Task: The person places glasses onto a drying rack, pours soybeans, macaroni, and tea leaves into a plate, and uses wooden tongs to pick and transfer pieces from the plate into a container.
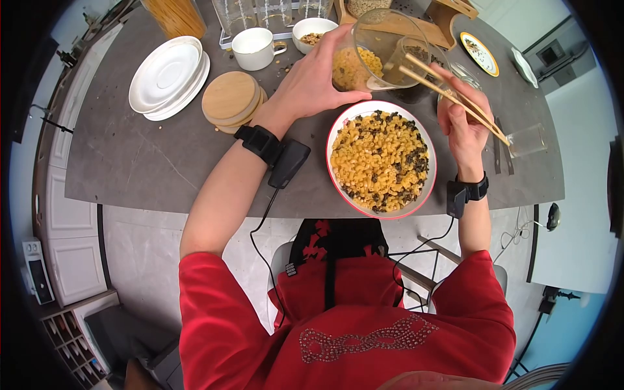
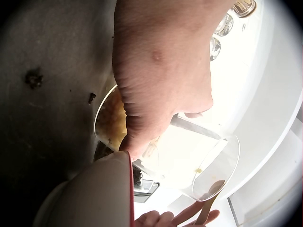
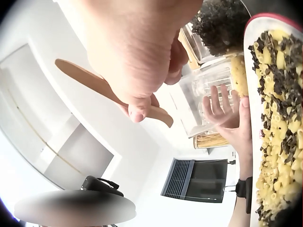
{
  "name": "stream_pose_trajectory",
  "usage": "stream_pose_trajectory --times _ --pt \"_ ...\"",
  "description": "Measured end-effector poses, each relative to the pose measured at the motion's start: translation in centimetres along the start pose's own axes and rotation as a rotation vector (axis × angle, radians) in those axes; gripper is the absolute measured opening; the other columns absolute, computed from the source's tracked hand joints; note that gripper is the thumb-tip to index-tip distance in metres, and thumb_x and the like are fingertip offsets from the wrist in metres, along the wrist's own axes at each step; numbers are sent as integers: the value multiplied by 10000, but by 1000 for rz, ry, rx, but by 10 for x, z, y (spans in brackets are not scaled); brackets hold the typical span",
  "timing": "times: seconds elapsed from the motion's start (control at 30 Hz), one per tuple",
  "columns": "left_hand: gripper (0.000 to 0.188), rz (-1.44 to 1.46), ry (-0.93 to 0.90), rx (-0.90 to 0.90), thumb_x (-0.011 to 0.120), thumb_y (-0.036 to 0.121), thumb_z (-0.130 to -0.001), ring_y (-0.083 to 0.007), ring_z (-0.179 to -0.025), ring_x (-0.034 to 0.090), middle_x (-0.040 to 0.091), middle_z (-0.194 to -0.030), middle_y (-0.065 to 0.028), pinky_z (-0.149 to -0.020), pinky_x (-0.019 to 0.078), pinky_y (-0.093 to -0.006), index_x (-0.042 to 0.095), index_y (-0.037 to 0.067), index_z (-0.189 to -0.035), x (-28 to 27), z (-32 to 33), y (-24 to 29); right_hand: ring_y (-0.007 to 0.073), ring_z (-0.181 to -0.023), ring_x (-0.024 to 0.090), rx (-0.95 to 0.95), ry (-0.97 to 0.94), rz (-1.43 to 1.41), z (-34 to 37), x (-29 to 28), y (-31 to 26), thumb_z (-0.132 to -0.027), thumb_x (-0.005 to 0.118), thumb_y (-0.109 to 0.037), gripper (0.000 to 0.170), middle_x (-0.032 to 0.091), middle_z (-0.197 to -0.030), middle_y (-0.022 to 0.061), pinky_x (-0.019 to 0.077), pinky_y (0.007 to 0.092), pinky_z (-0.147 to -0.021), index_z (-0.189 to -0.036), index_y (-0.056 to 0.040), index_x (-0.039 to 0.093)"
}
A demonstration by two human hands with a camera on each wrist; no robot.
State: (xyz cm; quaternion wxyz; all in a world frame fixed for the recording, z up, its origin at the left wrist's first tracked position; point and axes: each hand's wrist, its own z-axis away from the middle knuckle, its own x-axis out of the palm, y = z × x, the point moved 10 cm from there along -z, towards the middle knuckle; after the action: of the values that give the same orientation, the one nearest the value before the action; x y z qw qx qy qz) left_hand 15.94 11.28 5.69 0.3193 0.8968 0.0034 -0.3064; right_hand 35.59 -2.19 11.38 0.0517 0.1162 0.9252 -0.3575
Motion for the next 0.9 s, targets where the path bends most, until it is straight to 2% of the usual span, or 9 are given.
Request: stream_pose_trajectory --times 0.07,0.1,0.13,0.23,0.37,0.47,0.67,0.77,0.9 --pt "1152 -3 14 23 923 525 -714 -434 -1372 532 468 -1547 -222 -1119 480 -497 286 120 -1584 0 0 1 19 -520 425 28 -74 -120 4 5 5 -1032 679 -264 343 701 -1284 271 375 183 -475 -1300 -49 664" --pt "1152 -1 12 20 923 525 -714 -434 -1372 532 468 -1547 -222 -1119 480 -497 286 120 -1584 0 1 1 83 -598 576 85 -123 -161 5 4 6 -1025 686 -255 321 726 -1228 253 493 239 -560 -1257 -33 682" --pt "1152 3 7 10 923 524 -714 -432 -1374 531 465 -1548 -220 -1118 482 -496 285 119 -1583 1 2 0 83 -598 576 85 -123 -160 6 4 5 -1025 686 -255 321 726 -1228 253 493 239 -560 -1257 -33 682" --pt "1156 6 4 14 924 523 -713 -426 -1376 531 461 -1550 -217 -1116 483 -495 283 114 -1583 1 0 1 264 -969 740 183 -333 -225 7 32 -1 -985 720 -181 216 768 -1072 184 585 398 -870 -1097 2 746" --pt "1161 -16 11 24 924 522 -711 -421 -1373 535 460 -1550 -215 -1115 483 -492 282 103 -1582 0 0 1 238 -968 728 220 -560 9 13 58 2 -909 758 -33 189 772 -1047 133 577 359 -866 -1090 18 755" --pt "1119 -10 3 7 964 420 -722 -340 -1394 537 530 -1497 -202 -1158 448 -455 311 35 -1546 -2 0 3 230 -948 723 266 -613 -27 17 68 4 -916 761 -47 195 770 -1048 128 576 361 -849 -1101 16 753" --pt "1116 -2 6 25 968 410 -720 -330 -1398 534 527 -1501 -190 -1163 446 -453 314 44 -1547 -1 -1 4 221 -937 719 201 -654 47 17 76 3 -935 748 -62 191 768 -1048 125 574 347 -831 -1112 9 754" --pt "1147 12 -18 -25 931 511 -707 -422 -1360 544 461 -1546 -216 -1115 480 -489 309 80 -1569 0 0 -1 212 -945 717 244 -652 76 19 75 7 -936 744 -55 187 767 -1060 121 573 343 -839 -1111 10 753" --pt "1144 -12 27 44 930 513 -708 -423 -1353 551 474 -1533 -215 -1111 483 -492 312 77 -1565 -1 1 2 198 -947 715 337 -653 59 22 73 15 -940 736 -40 191 766 -1071 107 569 338 -855 -1123 10 752"
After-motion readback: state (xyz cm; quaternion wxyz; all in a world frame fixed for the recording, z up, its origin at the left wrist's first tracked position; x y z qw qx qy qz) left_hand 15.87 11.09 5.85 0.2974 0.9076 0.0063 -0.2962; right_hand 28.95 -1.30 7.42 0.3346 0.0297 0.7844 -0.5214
